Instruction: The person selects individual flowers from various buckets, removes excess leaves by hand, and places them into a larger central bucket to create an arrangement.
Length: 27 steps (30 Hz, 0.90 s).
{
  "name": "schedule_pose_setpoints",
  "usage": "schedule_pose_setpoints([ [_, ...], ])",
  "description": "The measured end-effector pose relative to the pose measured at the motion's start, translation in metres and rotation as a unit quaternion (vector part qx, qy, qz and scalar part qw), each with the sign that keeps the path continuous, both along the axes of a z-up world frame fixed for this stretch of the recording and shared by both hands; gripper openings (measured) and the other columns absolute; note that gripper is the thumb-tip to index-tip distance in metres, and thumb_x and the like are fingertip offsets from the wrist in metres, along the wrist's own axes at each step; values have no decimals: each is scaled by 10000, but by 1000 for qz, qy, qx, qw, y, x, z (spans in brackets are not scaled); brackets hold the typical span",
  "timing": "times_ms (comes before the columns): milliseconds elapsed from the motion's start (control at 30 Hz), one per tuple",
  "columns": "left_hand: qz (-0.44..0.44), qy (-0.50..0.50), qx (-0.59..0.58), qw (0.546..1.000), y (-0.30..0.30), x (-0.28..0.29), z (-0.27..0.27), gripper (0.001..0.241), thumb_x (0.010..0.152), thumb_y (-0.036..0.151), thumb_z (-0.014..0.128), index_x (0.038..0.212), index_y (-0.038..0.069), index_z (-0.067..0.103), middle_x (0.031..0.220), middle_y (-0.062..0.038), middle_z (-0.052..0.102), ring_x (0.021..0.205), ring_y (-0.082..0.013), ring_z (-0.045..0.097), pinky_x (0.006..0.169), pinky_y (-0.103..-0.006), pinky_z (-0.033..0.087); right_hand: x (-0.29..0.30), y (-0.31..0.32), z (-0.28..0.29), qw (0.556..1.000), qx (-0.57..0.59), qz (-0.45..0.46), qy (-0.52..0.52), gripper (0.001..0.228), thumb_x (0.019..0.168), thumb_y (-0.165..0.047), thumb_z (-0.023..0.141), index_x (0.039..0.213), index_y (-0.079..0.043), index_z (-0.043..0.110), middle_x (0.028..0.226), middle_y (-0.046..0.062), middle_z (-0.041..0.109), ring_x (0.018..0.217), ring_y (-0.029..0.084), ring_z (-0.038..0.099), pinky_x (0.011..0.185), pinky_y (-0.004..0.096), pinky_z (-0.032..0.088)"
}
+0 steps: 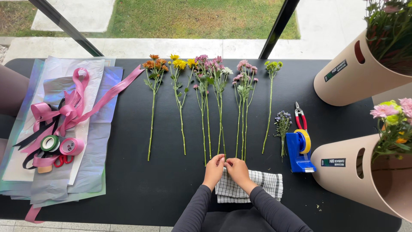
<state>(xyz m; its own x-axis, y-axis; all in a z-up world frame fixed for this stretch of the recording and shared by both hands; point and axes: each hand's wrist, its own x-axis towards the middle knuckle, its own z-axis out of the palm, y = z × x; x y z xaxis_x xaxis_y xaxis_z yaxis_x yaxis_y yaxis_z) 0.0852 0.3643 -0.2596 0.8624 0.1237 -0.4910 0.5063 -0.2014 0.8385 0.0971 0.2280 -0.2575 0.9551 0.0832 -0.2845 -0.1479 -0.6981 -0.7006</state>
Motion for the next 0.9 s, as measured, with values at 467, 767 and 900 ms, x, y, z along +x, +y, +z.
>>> schedule_pose_setpoints([
  [467, 24, -250, -220, 943, 43, 140, 275, 940, 831, 363, 756, 1560, 80, 234, 1521, -147, 480, 1348, -284, 555, 1059, -398, 539, -17, -10, 40, 981, 64, 11, -184, 125, 920, -198, 697, 979, -114, 768, 901, -12, 771, 802, 121, 729, 701, 259, 601],
  [767, -134, -423, -124, 887, 12, 72, 311, 134, 938, 92, 664, 948, 140, 539, 867, -3, 574, 844, -171, 527, 811, -371, 407, 22, -10, 18, 951, 16, 37, -306, 88, 929, -90, 648, 975, -103, 721, 915, -1, 718, 764, 196, 679, 621, 327, 512],
  [900, -196, -320, -164, 912, 10, 57, 298, 274, 951, 244, 697, 1196, 121, 684, 1164, -47, 738, 1199, -209, 689, 1134, -386, 507, 25, -7, 22, 956, 36, 49, -287, 90, 931, -105, 652, 977, -96, 728, 935, 11, 728, 800, 211, 688, 650, 342, 523],
])
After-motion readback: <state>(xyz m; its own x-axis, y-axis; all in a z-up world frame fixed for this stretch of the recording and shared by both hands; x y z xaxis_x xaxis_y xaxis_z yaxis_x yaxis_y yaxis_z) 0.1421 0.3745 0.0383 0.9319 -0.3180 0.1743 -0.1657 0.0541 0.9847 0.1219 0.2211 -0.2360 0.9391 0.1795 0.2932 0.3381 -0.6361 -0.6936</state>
